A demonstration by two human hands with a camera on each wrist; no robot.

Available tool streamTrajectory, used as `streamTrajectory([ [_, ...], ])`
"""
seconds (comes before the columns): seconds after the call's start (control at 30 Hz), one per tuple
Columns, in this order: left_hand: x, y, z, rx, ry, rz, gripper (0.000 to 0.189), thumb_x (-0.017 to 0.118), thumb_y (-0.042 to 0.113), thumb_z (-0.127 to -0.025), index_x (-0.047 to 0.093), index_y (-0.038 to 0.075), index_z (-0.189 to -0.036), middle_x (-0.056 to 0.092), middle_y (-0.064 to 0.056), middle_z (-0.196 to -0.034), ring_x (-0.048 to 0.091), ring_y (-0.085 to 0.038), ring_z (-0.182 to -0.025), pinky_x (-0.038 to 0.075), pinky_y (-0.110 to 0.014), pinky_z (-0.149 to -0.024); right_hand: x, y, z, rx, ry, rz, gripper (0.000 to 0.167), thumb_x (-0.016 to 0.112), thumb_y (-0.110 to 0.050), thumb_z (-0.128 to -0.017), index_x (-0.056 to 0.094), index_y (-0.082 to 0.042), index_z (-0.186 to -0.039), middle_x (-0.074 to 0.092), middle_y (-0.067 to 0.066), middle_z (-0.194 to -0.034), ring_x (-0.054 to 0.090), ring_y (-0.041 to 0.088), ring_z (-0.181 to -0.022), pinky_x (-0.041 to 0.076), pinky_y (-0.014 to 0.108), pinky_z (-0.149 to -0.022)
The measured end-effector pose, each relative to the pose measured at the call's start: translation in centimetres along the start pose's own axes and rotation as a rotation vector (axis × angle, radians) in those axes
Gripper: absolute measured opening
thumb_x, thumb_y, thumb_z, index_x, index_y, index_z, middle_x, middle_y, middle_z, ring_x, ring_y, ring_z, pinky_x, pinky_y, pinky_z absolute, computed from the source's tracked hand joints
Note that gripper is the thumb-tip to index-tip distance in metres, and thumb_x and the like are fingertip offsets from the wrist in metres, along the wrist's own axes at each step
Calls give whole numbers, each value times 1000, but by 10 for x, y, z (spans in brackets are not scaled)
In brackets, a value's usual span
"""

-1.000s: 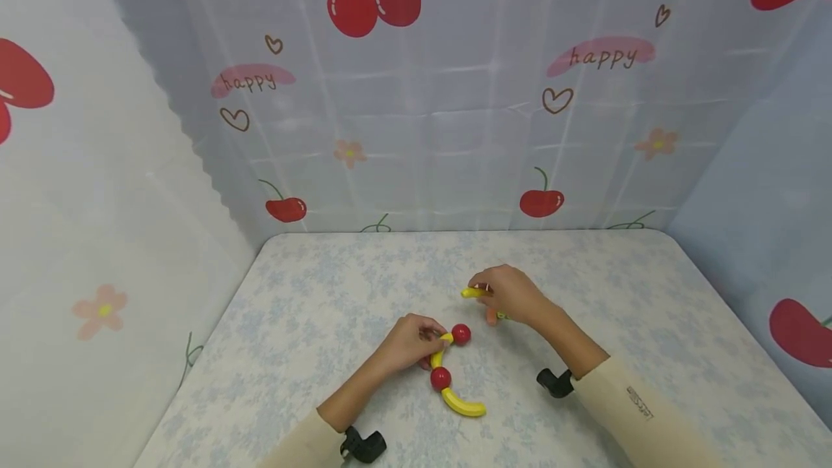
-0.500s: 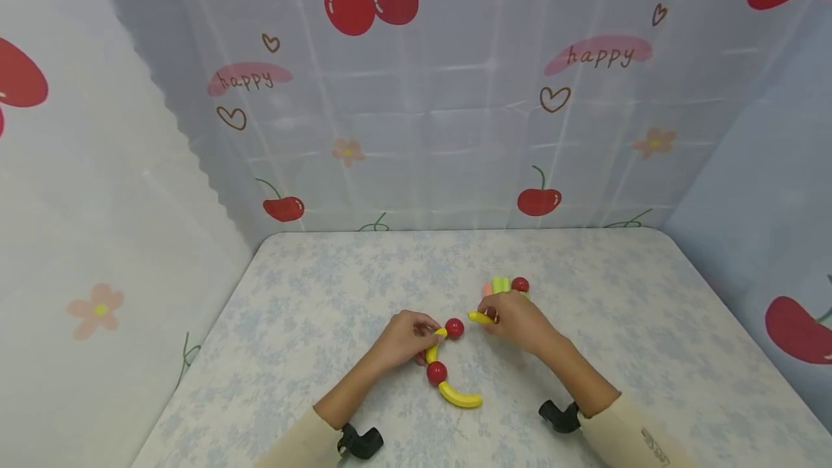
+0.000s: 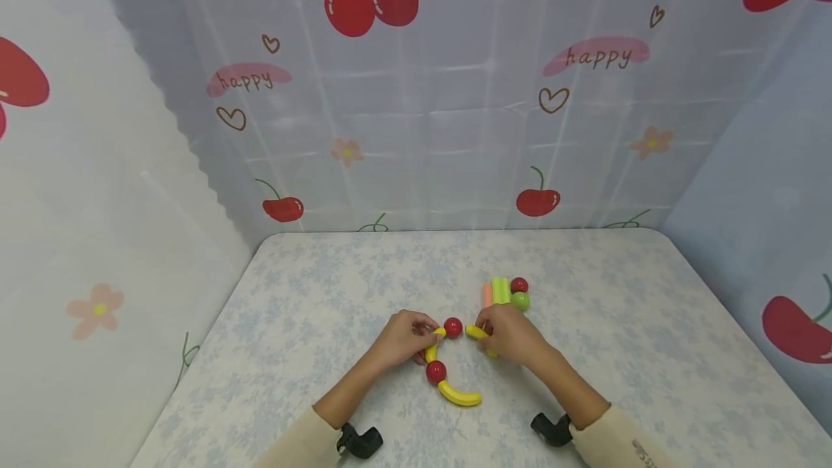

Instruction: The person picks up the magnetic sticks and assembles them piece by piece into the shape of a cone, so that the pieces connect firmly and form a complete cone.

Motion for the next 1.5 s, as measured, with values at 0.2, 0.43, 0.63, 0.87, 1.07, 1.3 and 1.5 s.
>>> streamTrajectory([
  [0.2,1,-1,-1,2,5,-5,18,73,16,-95,75,4,-108,68,-4,-76,63,-15,-49,57,-32,-49,3,-1,-1,34,-10,-13,21,88,-4,-77,76,-6,-94,63,-2,-77,54,13,-66,50,26,-57],
  [0.43,3,0,-3,3,-2,-3,18,72,17,-95,75,4,-109,68,-2,-76,63,-15,-49,57,-32,-49,3,-1,-1,64,-20,20,21,88,-8,-78,75,-9,-94,61,-2,-76,53,13,-63,48,27,-54],
  [0.63,-3,-1,-5,-17,-13,5,16,71,20,-97,76,7,-106,69,-4,-74,65,-17,-50,58,-33,-49,0,-1,-2,67,-29,47,23,89,-13,-78,76,-10,-97,61,-3,-77,54,12,-64,48,25,-56],
  [0.87,-21,1,-16,23,44,-102,16,71,23,-97,76,11,-107,70,-5,-82,61,-17,-52,54,-28,-49,-11,-1,12,22,24,84,24,86,-14,-82,76,-7,-102,60,-4,-75,51,12,-61,47,28,-55],
  [1.07,-19,11,-39,112,-21,-223,17,72,25,-97,77,15,-110,67,4,-91,63,-15,-74,55,-27,-61,-14,-6,33,10,-12,83,21,85,-19,-84,76,-10,-101,58,-8,-70,50,10,-57,45,25,-52],
  [1.3,-3,22,-61,190,-183,-244,21,73,21,-95,77,11,-114,71,6,-95,63,-11,-79,53,-24,-68,-4,-27,59,-128,-137,46,18,81,-18,-87,76,-8,-101,58,-11,-66,49,6,-54,44,24,-49],
  [1.5,6,24,-69,200,-315,-235,20,74,23,-95,77,13,-112,73,3,-90,66,-11,-74,52,-21,-64,11,-43,73,-171,-233,77,22,83,-18,-85,76,-9,-103,56,-13,-64,48,2,-56,45,23,-52],
])
Point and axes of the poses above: each hand's wrist, its own z-axis away from the middle knuckle, its own x-axis out of the palm, y = z × x, the point moved 3 cm from there along -z, towards the middle knuckle
